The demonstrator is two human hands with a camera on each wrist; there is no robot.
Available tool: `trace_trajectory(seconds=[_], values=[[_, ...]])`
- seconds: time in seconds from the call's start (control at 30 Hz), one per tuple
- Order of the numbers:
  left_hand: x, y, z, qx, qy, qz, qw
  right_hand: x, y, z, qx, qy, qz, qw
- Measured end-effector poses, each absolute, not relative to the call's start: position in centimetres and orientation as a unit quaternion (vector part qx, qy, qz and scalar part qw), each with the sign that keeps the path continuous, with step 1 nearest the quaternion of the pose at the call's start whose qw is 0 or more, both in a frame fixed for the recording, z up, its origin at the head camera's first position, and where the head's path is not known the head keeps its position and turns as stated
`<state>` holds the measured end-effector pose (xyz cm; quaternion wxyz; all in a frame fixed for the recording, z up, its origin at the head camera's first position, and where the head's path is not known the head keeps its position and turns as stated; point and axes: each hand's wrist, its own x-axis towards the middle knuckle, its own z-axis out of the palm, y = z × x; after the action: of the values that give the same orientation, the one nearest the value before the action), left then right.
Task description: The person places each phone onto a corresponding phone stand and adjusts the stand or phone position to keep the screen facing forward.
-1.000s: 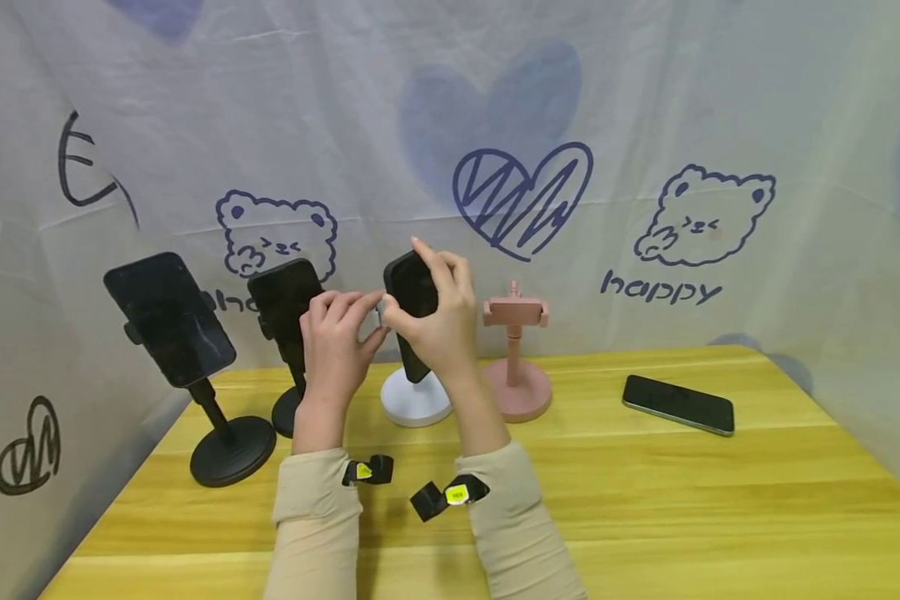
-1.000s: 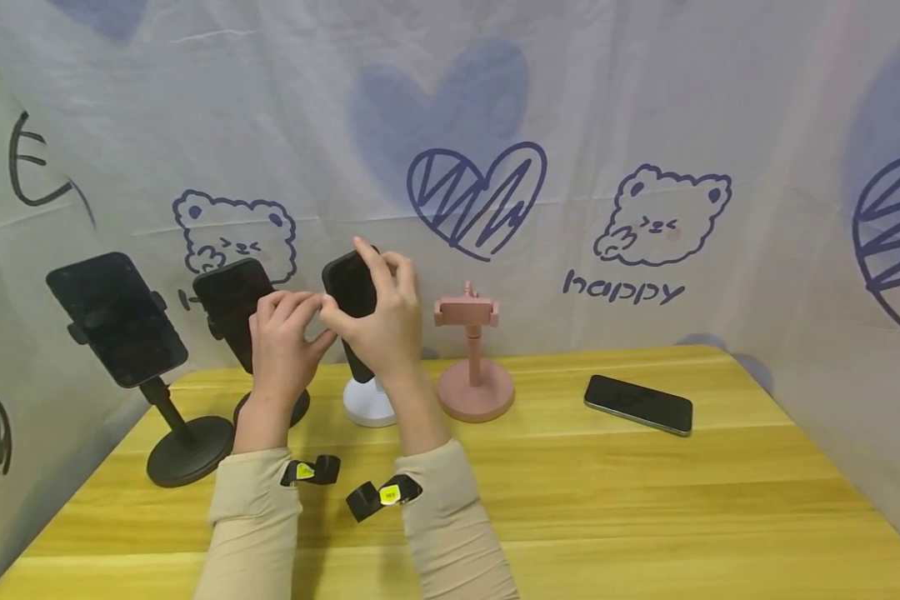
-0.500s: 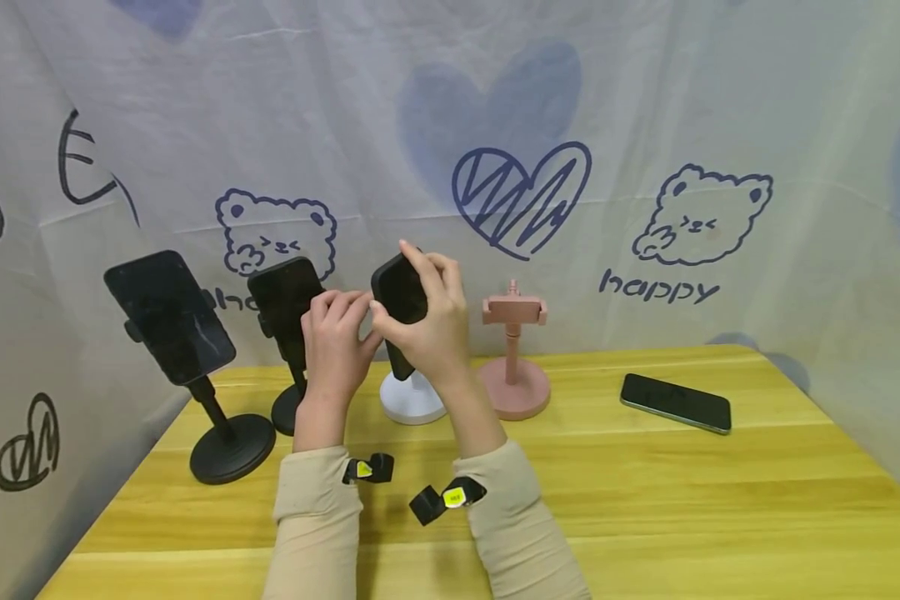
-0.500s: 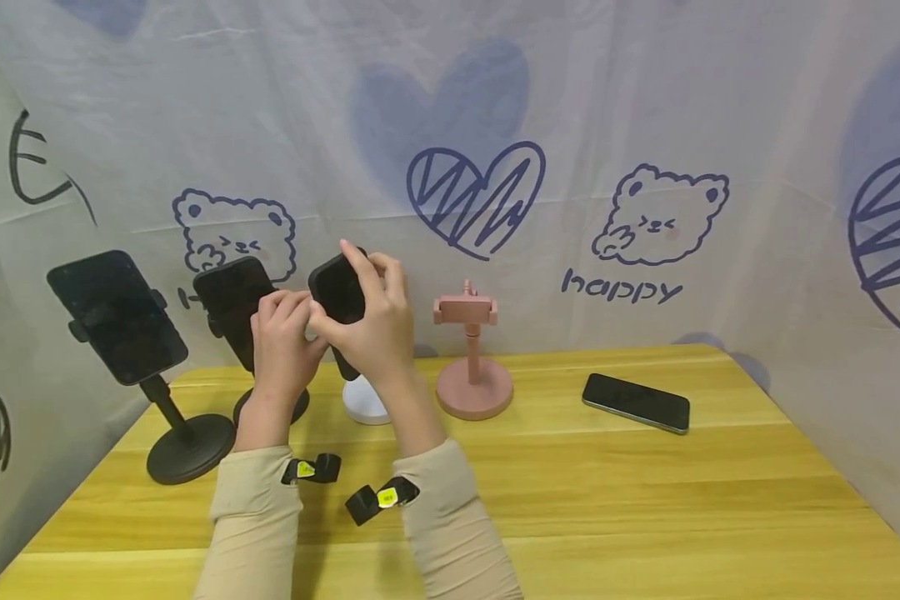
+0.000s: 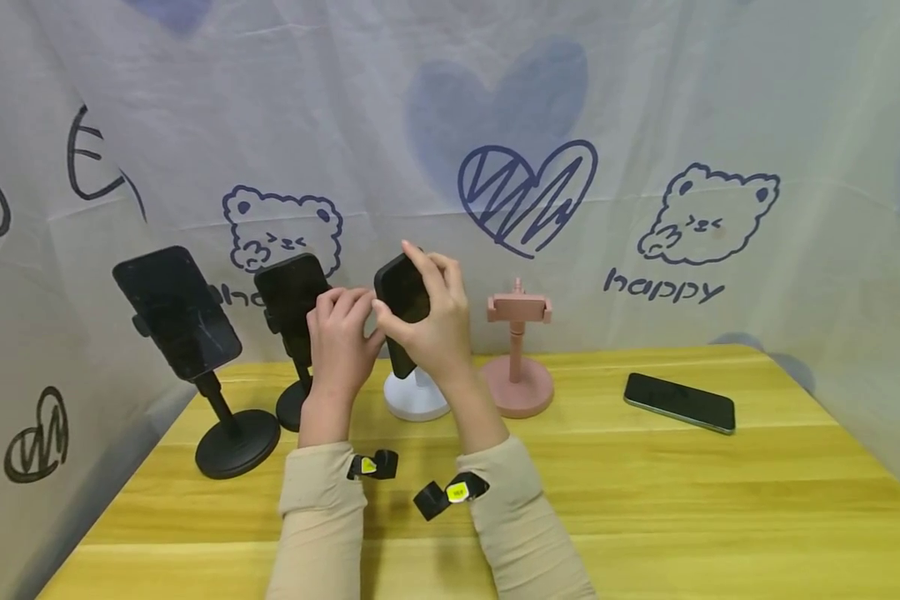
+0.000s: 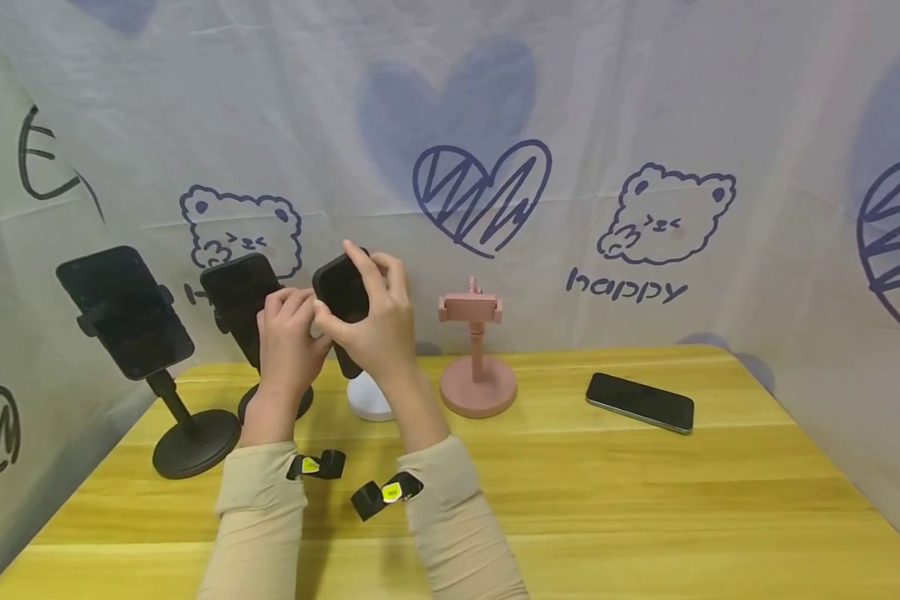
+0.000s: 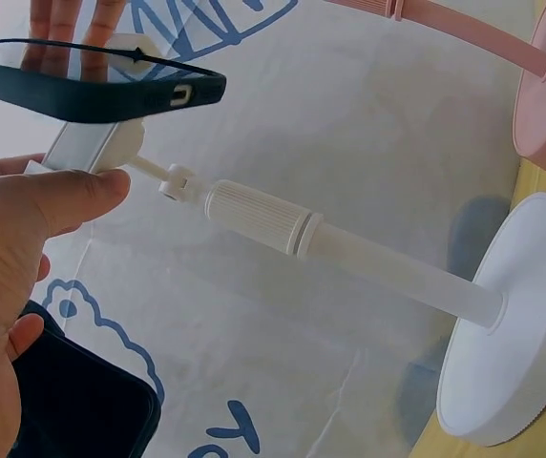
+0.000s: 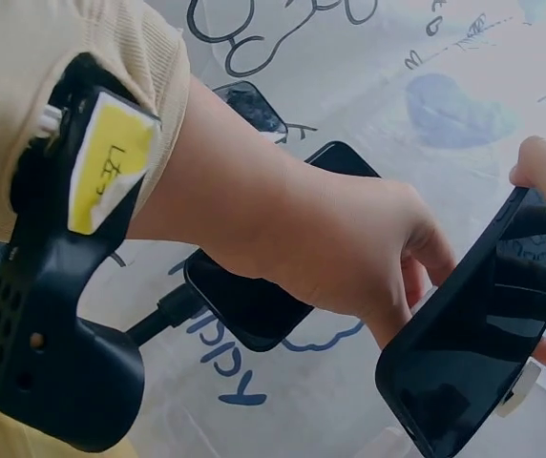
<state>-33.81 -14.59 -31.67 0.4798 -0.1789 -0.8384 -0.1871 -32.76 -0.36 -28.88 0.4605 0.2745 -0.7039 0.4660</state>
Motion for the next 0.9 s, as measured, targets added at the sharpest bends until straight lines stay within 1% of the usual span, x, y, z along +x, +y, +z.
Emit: trace_trajectory(seconds=[0.4,0.73,0.9], values=[[-33.81,-14.55,-31.77,-0.178,-0.841,-0.187,0.476,-33.25,-0.27,-29.54,0.273,-0.707,0.469,0.454],[-33.95,-14.46,-31.71,-0.187,-0.836,-0.195,0.477,-33.23,-0.38,-29.52,0.248,-0.706,0.474,0.465],[-34.07,-14.46,-31.57,-0.193,-0.833,-0.198,0.479,-33.23,-0.42,-29.39,0.229,-0.71,0.488,0.453]])
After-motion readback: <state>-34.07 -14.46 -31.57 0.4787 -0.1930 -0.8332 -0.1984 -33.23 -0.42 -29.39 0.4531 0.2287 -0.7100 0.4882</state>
